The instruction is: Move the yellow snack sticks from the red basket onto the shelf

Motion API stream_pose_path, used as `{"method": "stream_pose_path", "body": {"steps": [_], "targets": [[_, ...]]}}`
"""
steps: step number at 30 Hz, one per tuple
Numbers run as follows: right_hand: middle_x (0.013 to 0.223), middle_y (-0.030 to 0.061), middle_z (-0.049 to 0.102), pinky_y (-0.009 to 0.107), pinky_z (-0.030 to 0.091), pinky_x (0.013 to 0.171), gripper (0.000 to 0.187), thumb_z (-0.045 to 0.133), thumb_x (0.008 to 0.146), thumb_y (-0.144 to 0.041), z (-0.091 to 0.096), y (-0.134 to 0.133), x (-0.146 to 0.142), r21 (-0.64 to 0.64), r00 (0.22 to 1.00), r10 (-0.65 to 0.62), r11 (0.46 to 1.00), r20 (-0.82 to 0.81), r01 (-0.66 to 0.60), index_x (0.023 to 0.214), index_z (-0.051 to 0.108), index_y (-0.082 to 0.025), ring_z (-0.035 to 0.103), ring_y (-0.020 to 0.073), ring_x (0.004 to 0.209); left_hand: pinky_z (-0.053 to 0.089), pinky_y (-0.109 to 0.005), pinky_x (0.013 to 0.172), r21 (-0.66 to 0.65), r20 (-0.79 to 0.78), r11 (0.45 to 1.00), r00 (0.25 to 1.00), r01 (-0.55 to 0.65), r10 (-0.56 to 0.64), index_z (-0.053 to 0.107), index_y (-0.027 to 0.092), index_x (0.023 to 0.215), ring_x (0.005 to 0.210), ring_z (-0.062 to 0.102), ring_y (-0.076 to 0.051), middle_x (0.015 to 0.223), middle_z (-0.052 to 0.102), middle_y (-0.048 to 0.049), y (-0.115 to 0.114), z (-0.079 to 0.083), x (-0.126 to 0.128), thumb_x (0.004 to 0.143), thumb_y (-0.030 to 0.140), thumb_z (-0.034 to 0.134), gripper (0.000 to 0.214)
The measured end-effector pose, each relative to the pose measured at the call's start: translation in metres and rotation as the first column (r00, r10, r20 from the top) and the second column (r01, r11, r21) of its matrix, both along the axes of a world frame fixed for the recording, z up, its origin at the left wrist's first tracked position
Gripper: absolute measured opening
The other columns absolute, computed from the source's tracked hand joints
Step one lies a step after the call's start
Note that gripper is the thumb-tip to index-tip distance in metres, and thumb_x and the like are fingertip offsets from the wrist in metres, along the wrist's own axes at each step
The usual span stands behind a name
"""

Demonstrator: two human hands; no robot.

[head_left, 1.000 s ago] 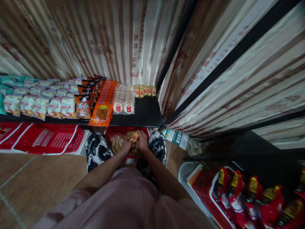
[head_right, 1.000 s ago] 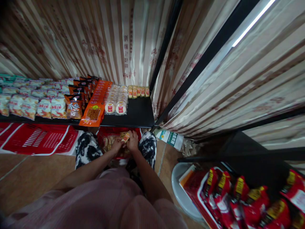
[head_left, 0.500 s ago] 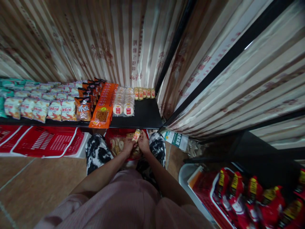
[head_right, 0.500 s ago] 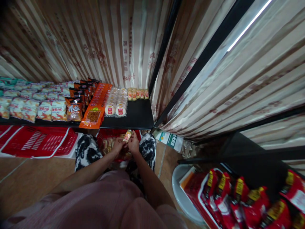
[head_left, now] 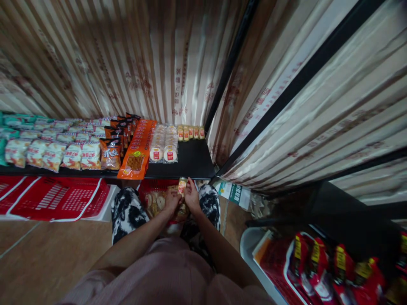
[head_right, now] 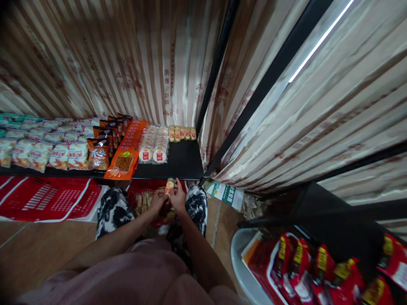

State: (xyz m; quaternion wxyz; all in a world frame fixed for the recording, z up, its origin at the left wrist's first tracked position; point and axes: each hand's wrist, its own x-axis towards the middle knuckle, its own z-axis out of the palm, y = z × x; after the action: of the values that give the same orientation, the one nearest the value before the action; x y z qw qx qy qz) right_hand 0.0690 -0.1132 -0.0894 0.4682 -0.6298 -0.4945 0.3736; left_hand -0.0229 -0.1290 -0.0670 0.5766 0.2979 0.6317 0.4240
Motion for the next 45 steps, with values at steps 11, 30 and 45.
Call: {"method": "stream_pose_path", "body": {"steps": [11,30,45], "targets": [[0.098,0.0058,0.067,0.03,0.053,0.075,0.034,0.042,0.078,-0.023,0.02,0.016,0.004,0.045,1.0,-0.022,0.999,0.02,0.021,0.11,0.056,-0.019,0.064,0.0159,0.085,0.04,-0.018,0.048,0.183,0.049,0.981,0.996,0.071,-0.081,0.045,0.018,0.078,0.05,0.053,-0.008,0.06,0.055,0.0056,0.018,0.009,0.007,0.068,0.013,0.054,0.014],[0.096,0.0074,0.057,0.026,0.049,0.07,0.034,0.043,0.081,-0.027,0.053,0.04,0.012,0.142,0.94,-0.165,0.982,0.299,0.128,0.109,0.061,-0.019,0.057,0.0137,0.074,0.045,-0.02,0.06,0.221,-0.18,0.969,0.981,0.111,-0.072,0.05,0.018,0.078,0.064,0.058,-0.011,0.069,0.061,0.0009,0.051,0.026,0.018,0.073,0.025,0.061,0.014],[0.104,0.0093,0.056,0.028,0.048,0.076,0.039,0.041,0.08,-0.023,0.057,0.058,0.019,0.174,0.93,-0.191,0.974,0.314,0.142,0.116,0.055,-0.018,0.058,0.0151,0.081,0.042,-0.025,0.073,0.309,-0.479,0.927,0.877,0.213,-0.042,0.057,0.015,0.077,0.075,0.056,-0.014,0.079,0.06,-0.004,0.086,0.033,0.027,0.074,0.015,0.053,0.004]]}}
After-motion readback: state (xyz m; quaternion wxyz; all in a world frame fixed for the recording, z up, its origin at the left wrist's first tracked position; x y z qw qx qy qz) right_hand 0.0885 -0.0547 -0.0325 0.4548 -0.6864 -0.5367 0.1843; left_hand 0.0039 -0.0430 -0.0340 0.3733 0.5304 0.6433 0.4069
